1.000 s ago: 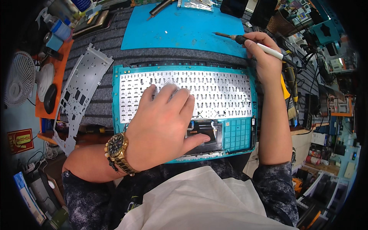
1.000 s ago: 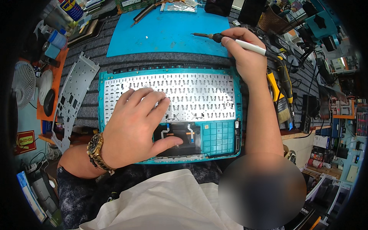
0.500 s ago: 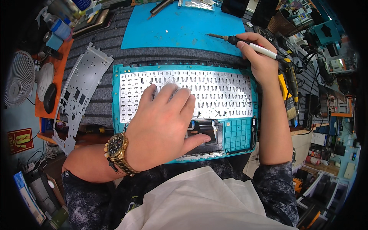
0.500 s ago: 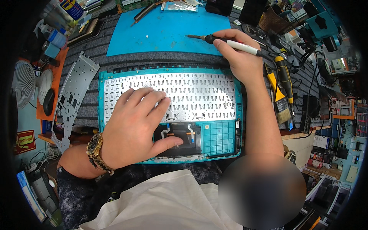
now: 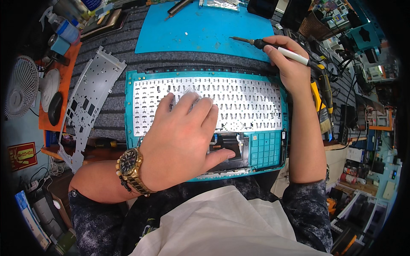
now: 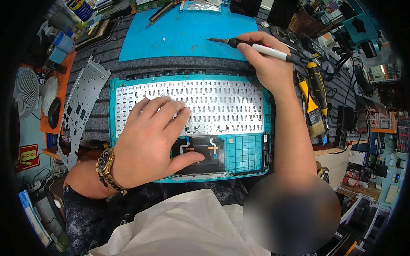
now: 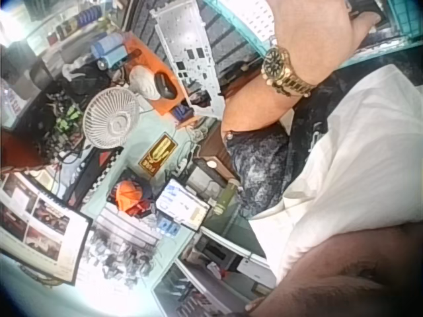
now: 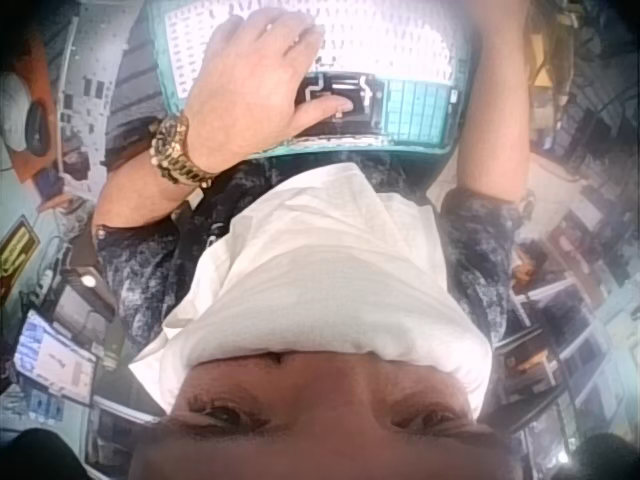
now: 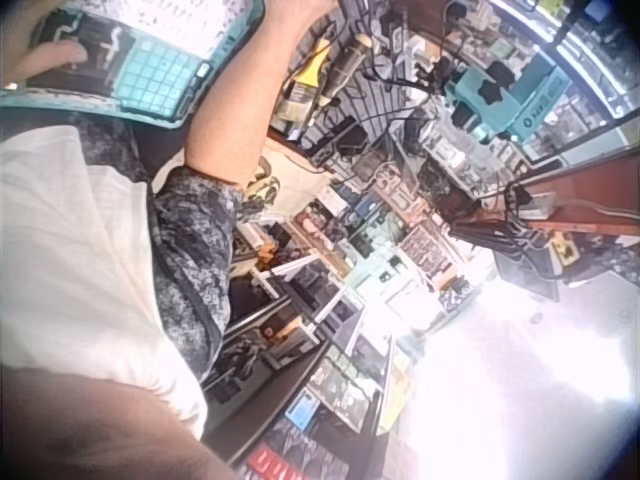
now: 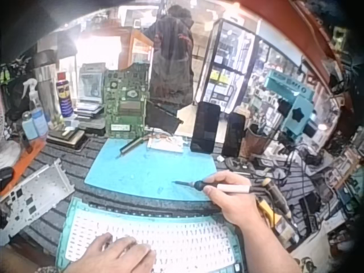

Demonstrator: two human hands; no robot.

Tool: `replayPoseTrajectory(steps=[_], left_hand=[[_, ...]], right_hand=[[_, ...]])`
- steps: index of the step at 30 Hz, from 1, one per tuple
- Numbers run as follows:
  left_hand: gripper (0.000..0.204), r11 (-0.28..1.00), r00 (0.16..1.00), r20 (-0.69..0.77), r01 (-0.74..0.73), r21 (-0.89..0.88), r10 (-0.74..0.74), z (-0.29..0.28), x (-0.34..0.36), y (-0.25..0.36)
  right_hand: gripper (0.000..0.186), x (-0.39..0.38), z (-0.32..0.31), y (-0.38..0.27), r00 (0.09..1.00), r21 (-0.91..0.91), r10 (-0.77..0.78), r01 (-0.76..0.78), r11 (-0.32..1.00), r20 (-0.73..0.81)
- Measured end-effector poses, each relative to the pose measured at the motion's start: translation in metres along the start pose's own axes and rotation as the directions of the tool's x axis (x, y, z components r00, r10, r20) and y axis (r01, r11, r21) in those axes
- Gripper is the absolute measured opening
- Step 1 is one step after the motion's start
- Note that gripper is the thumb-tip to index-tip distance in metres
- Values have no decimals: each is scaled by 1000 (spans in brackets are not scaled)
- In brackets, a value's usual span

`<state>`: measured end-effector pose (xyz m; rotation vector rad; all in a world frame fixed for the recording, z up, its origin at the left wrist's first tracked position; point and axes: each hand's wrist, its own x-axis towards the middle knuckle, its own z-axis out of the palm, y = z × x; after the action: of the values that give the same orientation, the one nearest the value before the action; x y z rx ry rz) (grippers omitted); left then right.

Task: The person uses a soldering iron to melt plastic points on a laptop keyboard assembly. They apply the heated tip to various spots on the silver backing of the keyboard while holding the assembly by hand.

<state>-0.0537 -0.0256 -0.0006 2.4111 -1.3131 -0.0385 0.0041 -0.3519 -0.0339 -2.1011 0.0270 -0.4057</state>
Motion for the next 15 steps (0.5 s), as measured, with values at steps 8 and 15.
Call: replayPoseTrajectory(steps=[8, 15], left_hand=[[80, 1000, 1000, -3, -2, -9, 2, 0, 0, 0], [79, 1000, 1000, -8, 6, -13, -6, 2, -2, -1]], right_hand=[[27, 1, 0, 2, 999, 35, -13, 14, 999, -31], [26, -2, -11, 2, 999, 337, -31, 34, 941, -16]])
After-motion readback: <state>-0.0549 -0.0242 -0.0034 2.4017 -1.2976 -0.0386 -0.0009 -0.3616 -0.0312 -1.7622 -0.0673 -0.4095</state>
